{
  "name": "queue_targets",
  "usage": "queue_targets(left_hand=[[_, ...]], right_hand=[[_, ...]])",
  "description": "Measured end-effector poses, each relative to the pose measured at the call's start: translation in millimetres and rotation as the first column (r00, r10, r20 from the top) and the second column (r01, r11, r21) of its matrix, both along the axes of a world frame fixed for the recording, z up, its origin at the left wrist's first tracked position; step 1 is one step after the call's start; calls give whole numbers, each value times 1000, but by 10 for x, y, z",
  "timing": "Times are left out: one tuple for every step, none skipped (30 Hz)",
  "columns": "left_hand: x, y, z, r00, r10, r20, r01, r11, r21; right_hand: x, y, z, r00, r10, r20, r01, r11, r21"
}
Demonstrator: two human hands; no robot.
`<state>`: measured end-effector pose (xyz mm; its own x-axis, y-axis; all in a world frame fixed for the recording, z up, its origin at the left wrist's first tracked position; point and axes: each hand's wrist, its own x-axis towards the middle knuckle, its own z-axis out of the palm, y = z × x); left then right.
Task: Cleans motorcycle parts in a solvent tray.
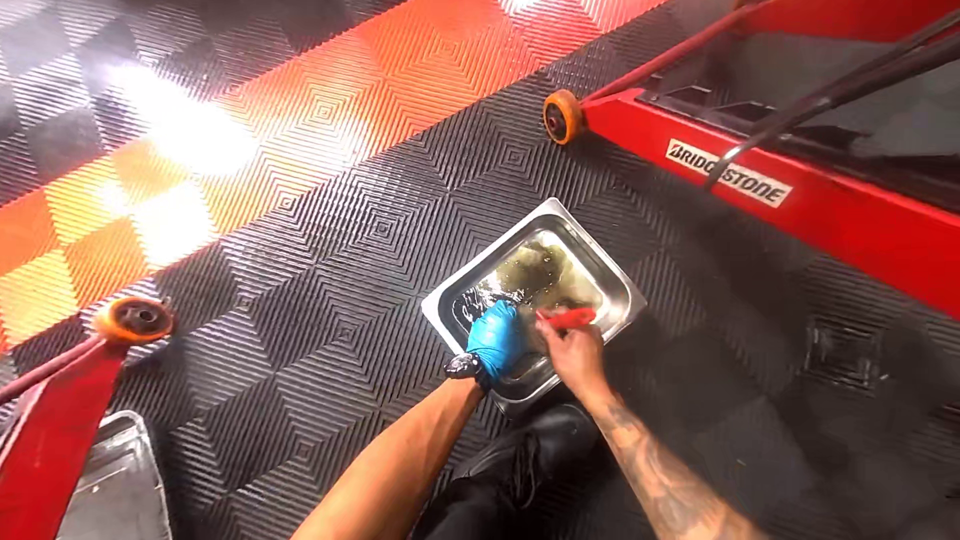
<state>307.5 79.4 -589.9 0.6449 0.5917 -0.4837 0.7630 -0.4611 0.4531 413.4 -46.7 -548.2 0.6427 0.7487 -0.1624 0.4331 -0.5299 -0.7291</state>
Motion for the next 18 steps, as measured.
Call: queue_targets(left_hand=[[22,24,2,1000,0,-12,0,1000,-13],[19,30,-1,1000,-2,-8,2,1000,-19],[10,10,-8,1000,-12,0,12,1000,-16],[22,-3,-14,1000,-20,12,20,1000,-6],[29,-12,-14,1000,-22,8,22,1000,8],[14,-33,-6,1000,-20,-11,20,1000,19],[8,-31,16,1000,-13,-16,13,1000,21],[23,1,35,1000,-9,-15,10,1000,13],[40,30,33,1000,-12,-13,12,1000,-3],[35,40,6,1000,-12,-12,12,1000,-19],[10,19,-28,1000,-11,-6,11,1000,-24],[6,-1,-46,1000,-14,-4,14,1000,-24],[18,2,-47,1000,-18,4,18,1000,-14],[4,-6,-46,1000,-15,14,15,1000,3],[-12,-18,-41,1000,-3,24,3,1000,1],[-1,1,-44,999,5,34,-5,1000,-13],[25,37,-45,999,18,40,-17,999,-37],[25,50,-56,999,36,41,-34,998,-57]], right_hand=[[17,-53,-25,996,36,77,-32,998,-59],[32,-89,-7,990,63,127,-52,995,-89],[31,-96,63,986,67,152,-55,995,-82],[29,-51,145,989,45,143,-40,998,-40],[4,13,200,995,19,95,-20,1000,10],[-46,54,198,998,8,54,-9,999,33],[-81,64,151,999,13,52,-14,1000,21],[-61,57,90,997,19,81,-18,1000,-17],[0,32,71,994,27,104,-19,997,-78],[58,5,88,990,45,133,-28,992,-127],[70,-15,129,989,44,144,-25,992,-126],[57,1,163,990,28,138,-17,997,-79],[41,64,152,994,17,109,-15,1000,-16],[17,116,90,997,14,72,-15,1000,12],[19,115,26,998,19,55,-19,1000,-5],[89,117,-4,998,19,56,-16,999,-49],[194,152,6,997,25,75,-17,994,-108],[275,199,40,995,29,92,-12,984,-176]])
